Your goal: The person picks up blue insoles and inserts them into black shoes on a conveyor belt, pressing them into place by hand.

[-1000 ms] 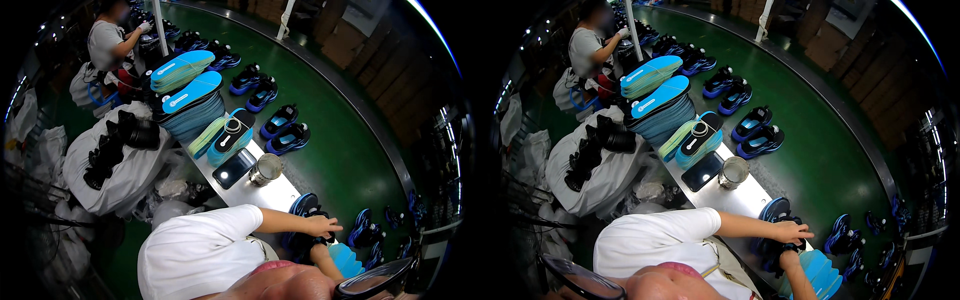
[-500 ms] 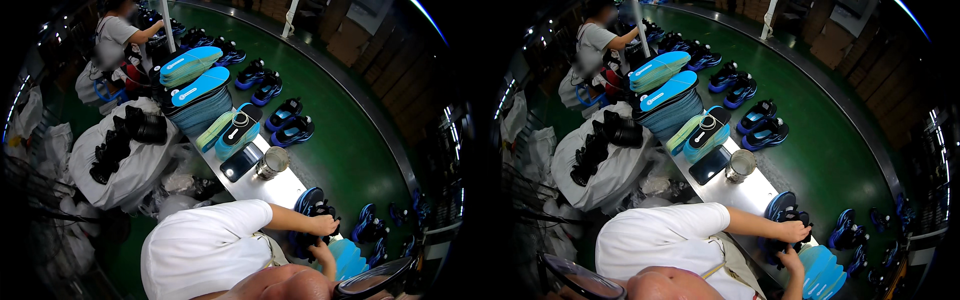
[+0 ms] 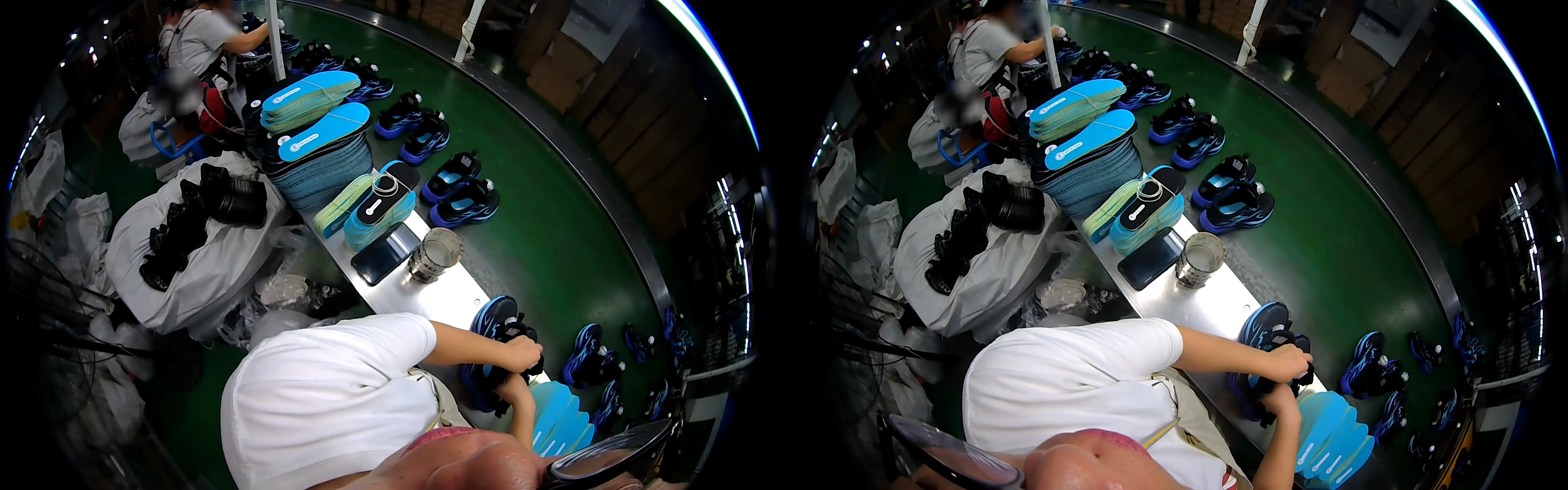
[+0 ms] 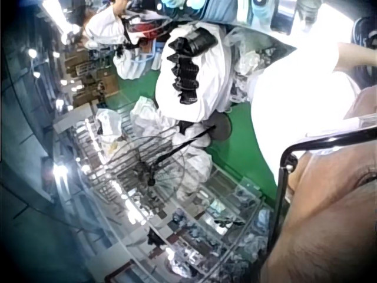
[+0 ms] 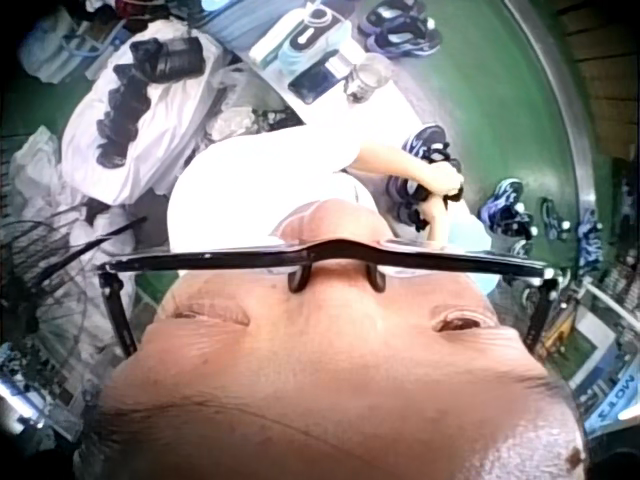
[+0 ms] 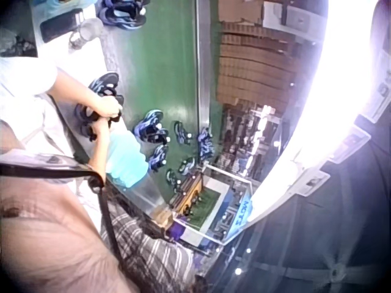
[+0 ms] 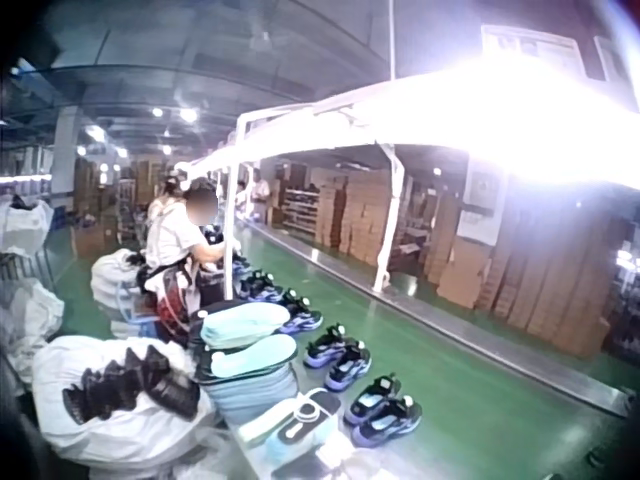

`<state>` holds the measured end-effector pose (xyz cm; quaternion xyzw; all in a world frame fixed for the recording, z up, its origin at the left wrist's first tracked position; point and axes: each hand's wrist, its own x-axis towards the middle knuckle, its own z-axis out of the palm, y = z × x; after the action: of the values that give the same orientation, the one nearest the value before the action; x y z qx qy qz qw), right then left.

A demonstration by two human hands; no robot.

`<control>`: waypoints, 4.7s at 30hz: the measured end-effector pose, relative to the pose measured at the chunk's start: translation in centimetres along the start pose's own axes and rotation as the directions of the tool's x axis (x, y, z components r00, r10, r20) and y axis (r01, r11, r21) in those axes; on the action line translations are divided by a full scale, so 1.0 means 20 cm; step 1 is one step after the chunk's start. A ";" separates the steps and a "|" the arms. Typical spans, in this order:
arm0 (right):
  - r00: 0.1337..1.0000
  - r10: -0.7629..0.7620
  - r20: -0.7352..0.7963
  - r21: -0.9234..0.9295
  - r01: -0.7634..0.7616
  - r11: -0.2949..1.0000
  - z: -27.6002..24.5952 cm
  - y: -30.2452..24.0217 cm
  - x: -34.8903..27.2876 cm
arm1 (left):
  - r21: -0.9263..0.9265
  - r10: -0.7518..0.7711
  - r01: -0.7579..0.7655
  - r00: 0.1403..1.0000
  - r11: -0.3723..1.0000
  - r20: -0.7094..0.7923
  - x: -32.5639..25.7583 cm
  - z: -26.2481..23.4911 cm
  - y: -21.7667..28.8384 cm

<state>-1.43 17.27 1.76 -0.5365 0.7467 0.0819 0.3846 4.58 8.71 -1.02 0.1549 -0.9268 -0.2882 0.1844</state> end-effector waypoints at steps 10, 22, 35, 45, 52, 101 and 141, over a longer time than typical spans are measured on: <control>0.928 -0.012 -0.373 0.142 0.070 0.987 0.08 -0.03 -0.18 | -0.908 -0.074 0.210 0.978 0.363 0.196 -0.05 -0.32 0.09; 0.979 0.076 -0.191 -0.170 -0.109 0.979 0.12 0.03 -0.14 | 0.019 0.177 -0.179 0.981 0.984 0.074 -0.06 -0.08 0.09; 0.772 -0.166 -0.614 -0.148 0.094 0.985 0.31 0.17 -0.04 | 0.311 0.488 -0.501 0.864 0.808 0.125 -0.05 -0.01 0.18; 0.818 -0.097 -0.567 -0.234 -0.047 0.971 0.30 0.09 -0.10 | 0.683 0.358 -0.379 0.916 0.624 0.181 0.10 0.04 0.12; 0.839 -0.071 -0.540 -0.217 -0.057 0.974 0.27 0.09 -0.13 | 0.289 0.269 -0.416 0.859 0.862 0.435 0.23 -0.08 0.03; 0.661 -0.164 -0.732 -0.186 0.037 0.982 0.41 -0.22 0.34 | 0.472 -0.803 0.793 0.540 0.385 -0.253 -0.18 -1.19 -1.55; 0.772 -0.103 -0.627 -0.195 -0.028 0.980 0.34 -0.26 0.32 | 0.478 -0.923 0.878 0.194 0.011 -0.334 -0.25 -1.88 -2.32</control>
<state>5.59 14.04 -5.67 -0.5822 0.8100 -0.0391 0.0583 33.58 -43.60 -0.95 0.7431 -0.6543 -0.0454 -0.1326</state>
